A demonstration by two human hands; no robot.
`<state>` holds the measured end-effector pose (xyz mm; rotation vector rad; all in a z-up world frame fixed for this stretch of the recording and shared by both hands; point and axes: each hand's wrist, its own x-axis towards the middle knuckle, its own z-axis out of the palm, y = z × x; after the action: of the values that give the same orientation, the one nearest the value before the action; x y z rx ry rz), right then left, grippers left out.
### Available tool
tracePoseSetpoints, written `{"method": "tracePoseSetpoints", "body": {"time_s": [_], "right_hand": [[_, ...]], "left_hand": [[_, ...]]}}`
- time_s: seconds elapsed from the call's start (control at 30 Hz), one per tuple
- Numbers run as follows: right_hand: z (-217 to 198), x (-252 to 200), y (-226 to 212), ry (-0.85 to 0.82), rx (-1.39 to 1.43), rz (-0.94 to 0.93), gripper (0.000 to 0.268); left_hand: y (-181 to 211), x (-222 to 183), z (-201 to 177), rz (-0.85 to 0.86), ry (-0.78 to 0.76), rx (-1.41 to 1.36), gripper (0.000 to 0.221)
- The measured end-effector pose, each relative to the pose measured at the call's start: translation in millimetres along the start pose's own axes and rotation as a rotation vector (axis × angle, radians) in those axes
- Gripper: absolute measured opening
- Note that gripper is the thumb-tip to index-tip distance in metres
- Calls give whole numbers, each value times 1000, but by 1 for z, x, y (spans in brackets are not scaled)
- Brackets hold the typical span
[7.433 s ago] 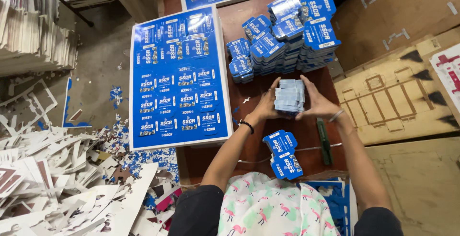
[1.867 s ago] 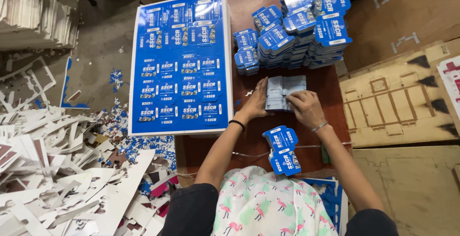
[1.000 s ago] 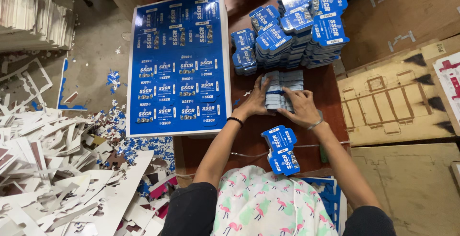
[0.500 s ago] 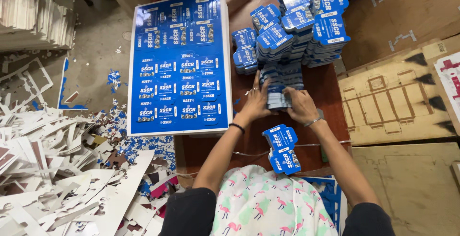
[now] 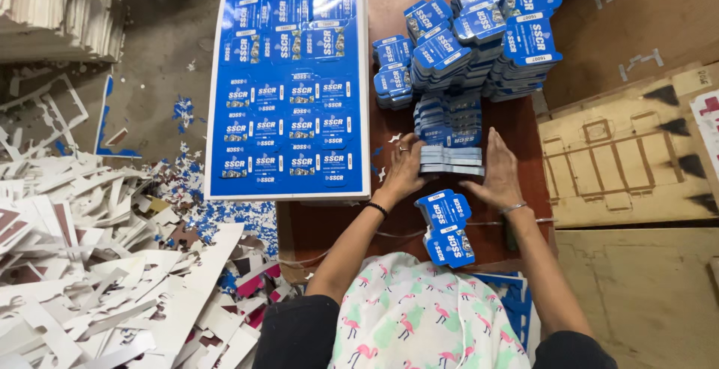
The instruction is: The person organizes blue printed cards into stacks, then uses a thin clear plastic strip to wrap and secure a large bundle of the cards on a work table.
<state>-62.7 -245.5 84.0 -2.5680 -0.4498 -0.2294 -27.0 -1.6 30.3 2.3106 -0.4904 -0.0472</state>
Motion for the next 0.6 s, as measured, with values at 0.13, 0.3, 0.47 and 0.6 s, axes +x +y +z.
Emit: {"method": "tracePoseSetpoints", "body": {"time_s": [0.13, 0.3, 0.47, 0.6], "right_hand": [[17, -6, 4, -54, 26, 50, 128], [22, -11, 14, -71, -174, 12, 98], [19, -10, 15, -5, 5, 44, 61], [11, -10, 3, 79, 36, -40, 64]], "left_hand": [[2, 3, -3, 8, -30, 25, 92], [-2, 2, 4, 70, 18, 60, 82], [-13, 2, 5, 171, 91, -74, 74], [-18, 3, 8, 92, 38, -108, 72]]}}
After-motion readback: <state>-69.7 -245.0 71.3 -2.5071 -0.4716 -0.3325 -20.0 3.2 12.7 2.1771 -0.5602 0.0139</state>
